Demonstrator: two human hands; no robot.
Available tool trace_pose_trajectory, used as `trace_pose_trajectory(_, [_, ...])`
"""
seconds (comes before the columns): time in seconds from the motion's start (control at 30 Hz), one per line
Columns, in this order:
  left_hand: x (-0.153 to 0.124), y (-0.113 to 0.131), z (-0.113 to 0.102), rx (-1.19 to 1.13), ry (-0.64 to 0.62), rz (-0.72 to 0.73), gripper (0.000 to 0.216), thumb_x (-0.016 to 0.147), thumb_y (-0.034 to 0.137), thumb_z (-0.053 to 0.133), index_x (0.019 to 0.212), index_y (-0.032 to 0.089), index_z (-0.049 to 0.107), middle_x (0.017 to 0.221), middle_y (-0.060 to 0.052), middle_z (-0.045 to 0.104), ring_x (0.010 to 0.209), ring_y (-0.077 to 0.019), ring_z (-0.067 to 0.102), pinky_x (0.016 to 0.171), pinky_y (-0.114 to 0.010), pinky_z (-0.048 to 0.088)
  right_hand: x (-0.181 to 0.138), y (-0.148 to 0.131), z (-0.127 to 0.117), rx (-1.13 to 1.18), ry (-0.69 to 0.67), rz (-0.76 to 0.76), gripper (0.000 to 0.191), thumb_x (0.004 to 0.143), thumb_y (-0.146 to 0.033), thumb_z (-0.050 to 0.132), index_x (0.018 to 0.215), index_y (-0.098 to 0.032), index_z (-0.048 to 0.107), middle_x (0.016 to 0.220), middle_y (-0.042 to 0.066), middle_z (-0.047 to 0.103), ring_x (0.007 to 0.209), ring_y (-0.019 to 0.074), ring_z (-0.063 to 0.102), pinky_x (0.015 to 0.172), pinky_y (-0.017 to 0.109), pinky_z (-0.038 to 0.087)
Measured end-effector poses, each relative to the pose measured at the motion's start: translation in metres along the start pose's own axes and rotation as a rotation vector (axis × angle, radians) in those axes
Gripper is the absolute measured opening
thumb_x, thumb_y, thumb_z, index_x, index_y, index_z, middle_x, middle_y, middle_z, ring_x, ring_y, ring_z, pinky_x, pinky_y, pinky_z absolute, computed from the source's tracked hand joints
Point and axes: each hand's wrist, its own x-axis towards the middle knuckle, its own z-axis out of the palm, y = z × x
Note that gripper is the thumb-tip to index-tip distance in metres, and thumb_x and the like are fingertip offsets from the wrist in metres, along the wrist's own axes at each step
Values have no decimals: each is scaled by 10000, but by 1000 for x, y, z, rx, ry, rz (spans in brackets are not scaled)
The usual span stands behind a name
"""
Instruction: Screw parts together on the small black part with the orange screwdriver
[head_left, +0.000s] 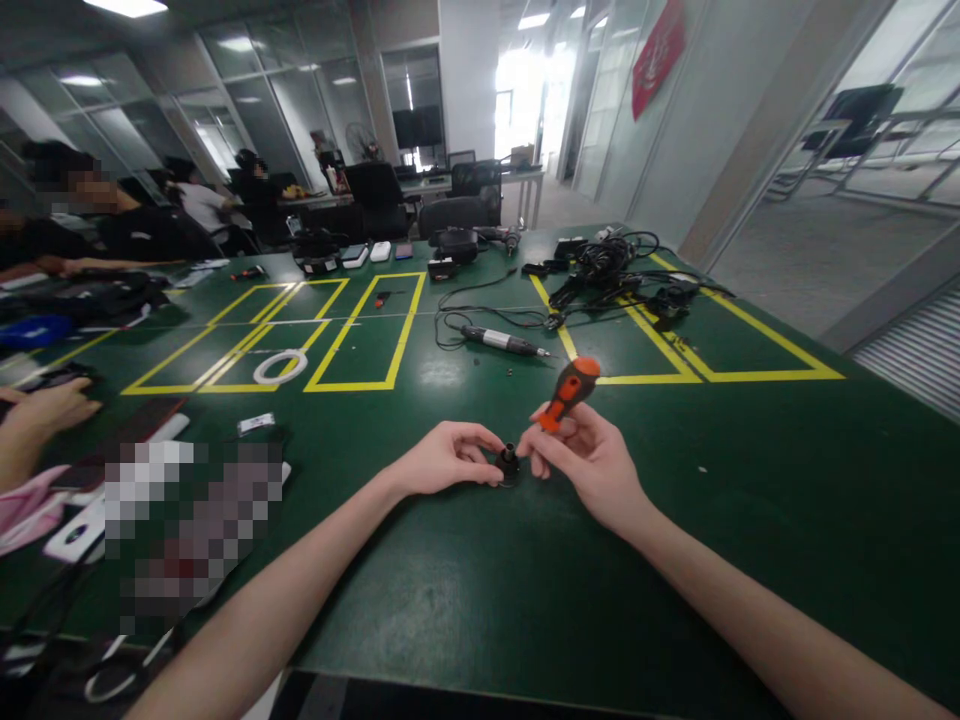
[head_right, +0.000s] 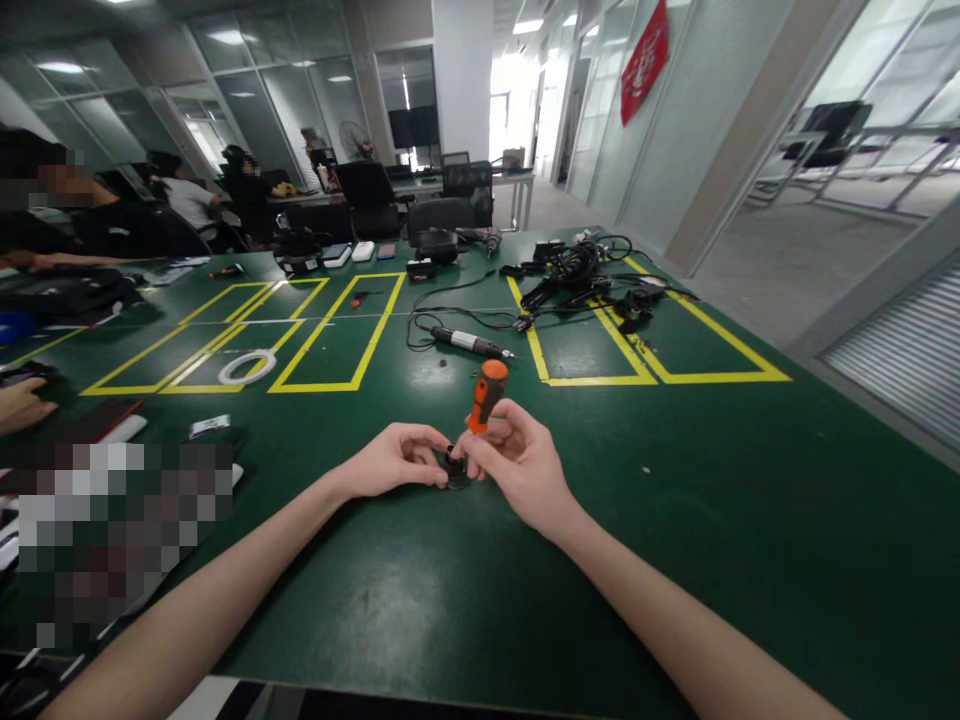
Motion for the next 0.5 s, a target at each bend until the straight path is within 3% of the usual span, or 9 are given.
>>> trace_pose_trajectory(0.2, [0, 1, 1, -52, -18, 22, 493, 644, 326, 916, 1030, 106, 703, 877, -85, 765, 706, -145, 716, 700, -254, 531, 2, -2, -1, -67, 25, -17, 355, 737, -482, 874, 730, -184, 681, 637, 6, 648, 482, 118, 573, 456, 245, 496])
trace_pose_trajectory(0.3, [1, 0, 0, -25, -31, 14, 497, 661, 338, 908, 1041, 102, 691, 794, -66, 752, 691, -144, 713, 669, -236, 515, 3, 0, -1, -33, 7, -18, 346, 781, -484, 841, 726, -175, 695, 654, 13, 655, 471, 109, 571, 449, 240, 486])
trace_pose_trajectory(0.5, [0, 0, -1, -18, -43, 20, 493, 688, 340, 896, 1064, 99, 686, 829, -77, 751, 699, -142, 717, 658, -224, 513, 0, 2, 0, 21, -18, -6, 347, 836, -506, 791, 919, -192, 669, 728, 31, 720, 515, 129, 615, 489, 253, 523])
